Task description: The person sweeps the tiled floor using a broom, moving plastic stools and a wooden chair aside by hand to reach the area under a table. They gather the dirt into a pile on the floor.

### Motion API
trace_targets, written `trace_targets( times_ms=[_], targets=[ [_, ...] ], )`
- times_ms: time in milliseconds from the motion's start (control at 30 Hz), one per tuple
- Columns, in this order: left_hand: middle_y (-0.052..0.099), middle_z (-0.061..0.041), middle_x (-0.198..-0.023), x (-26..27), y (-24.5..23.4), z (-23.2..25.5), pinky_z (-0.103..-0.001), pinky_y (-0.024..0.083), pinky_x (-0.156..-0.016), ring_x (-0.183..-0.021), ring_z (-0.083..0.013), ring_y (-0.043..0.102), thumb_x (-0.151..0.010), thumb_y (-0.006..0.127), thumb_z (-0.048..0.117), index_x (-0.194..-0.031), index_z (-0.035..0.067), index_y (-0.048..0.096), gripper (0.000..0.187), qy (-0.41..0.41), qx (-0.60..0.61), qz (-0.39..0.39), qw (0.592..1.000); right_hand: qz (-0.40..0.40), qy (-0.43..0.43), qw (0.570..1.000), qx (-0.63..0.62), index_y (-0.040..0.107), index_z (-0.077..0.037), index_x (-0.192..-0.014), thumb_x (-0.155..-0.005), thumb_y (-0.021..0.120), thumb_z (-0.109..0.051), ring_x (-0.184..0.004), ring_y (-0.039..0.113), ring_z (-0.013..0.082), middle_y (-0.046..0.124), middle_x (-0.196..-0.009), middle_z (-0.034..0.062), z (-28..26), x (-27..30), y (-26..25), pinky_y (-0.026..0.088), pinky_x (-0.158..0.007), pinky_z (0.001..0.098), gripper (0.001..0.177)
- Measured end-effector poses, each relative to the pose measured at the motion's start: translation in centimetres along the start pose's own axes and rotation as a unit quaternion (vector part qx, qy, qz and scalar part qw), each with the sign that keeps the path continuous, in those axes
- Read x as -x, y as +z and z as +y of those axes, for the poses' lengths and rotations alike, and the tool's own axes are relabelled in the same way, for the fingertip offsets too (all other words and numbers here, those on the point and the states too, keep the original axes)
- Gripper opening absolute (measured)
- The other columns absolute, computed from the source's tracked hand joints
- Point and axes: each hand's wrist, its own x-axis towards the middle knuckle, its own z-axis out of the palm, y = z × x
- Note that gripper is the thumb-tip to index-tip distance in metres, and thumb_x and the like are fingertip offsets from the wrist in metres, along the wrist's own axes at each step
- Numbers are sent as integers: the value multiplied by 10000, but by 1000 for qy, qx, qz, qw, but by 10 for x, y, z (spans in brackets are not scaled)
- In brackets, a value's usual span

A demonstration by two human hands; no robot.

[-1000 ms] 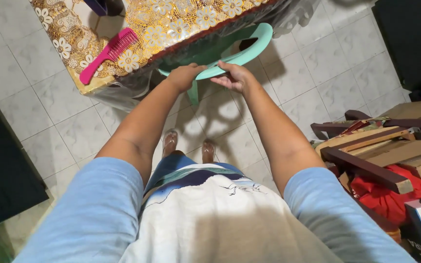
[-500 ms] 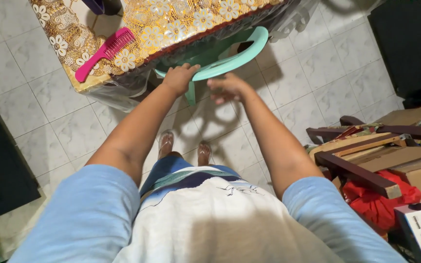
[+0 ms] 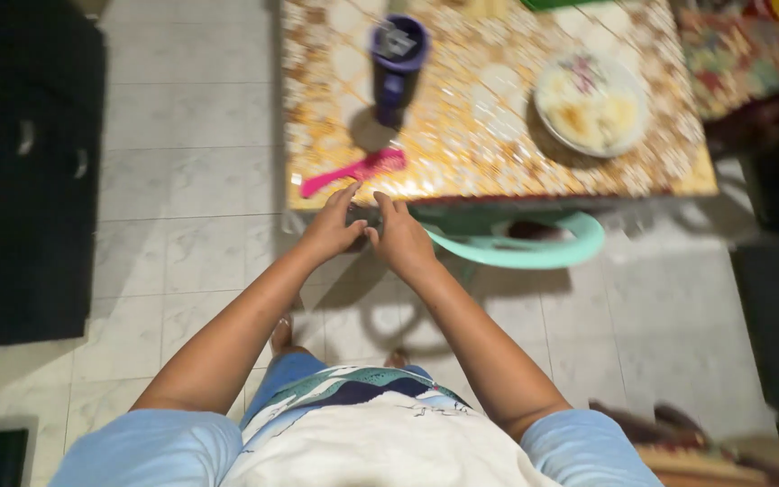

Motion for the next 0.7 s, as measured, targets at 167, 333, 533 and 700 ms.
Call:
trace_targets(
  times_ms=[167, 333, 533, 700],
  targets=[
    [507, -162, -1478, 6, -152, -99, -398, 518, -1007, -1232, -296, 618, -892, 703, 210, -1566, 150, 351, 763, -131, 43, 85, 987, 3, -105, 994, -6, 365, -117, -1509, -861, 770, -246, -1076, 645, 449, 566, -1308, 230, -107, -101, 71, 552, -864, 514, 775],
    [492, -144, -1504, 12, -298, -171, -390, 533, -983, -1200, -274, 642, -903, 690, 223, -1567, 161, 326, 760, -162, 63, 120, 977, -3, -88, 996, -36, 308, -149, -1543, -878, 752, -252, -1047, 642, 463, 505, -1395, 242, -217, -215, 133, 539, -871, 528, 807],
    [492, -108, -1519, -39, -444, -218, -381, 541, -954, -1219, -238, 639, -918, 665, 231, -1562, 194, 333, 725, -210, 106, 119, 965, 11, -99, 994, -53, 313, -145, -1542, -868, 759, -249, -1151, 611, 458, 479, -1453, 246, -310, -331, 172, 538, -913, 498, 815],
    [496, -141, -1513, -129, -513, -280, -375, 521, -988, -1219, -261, 624, -913, 678, 163, -1575, 184, 342, 742, -133, 30, 139, 981, 15, -87, 996, -27, 306, -133, -1545, -849, 784, -259, -1163, 588, 481, 461, -1424, 296, -326, -454, 179, 527, -943, 491, 853]
  ],
)
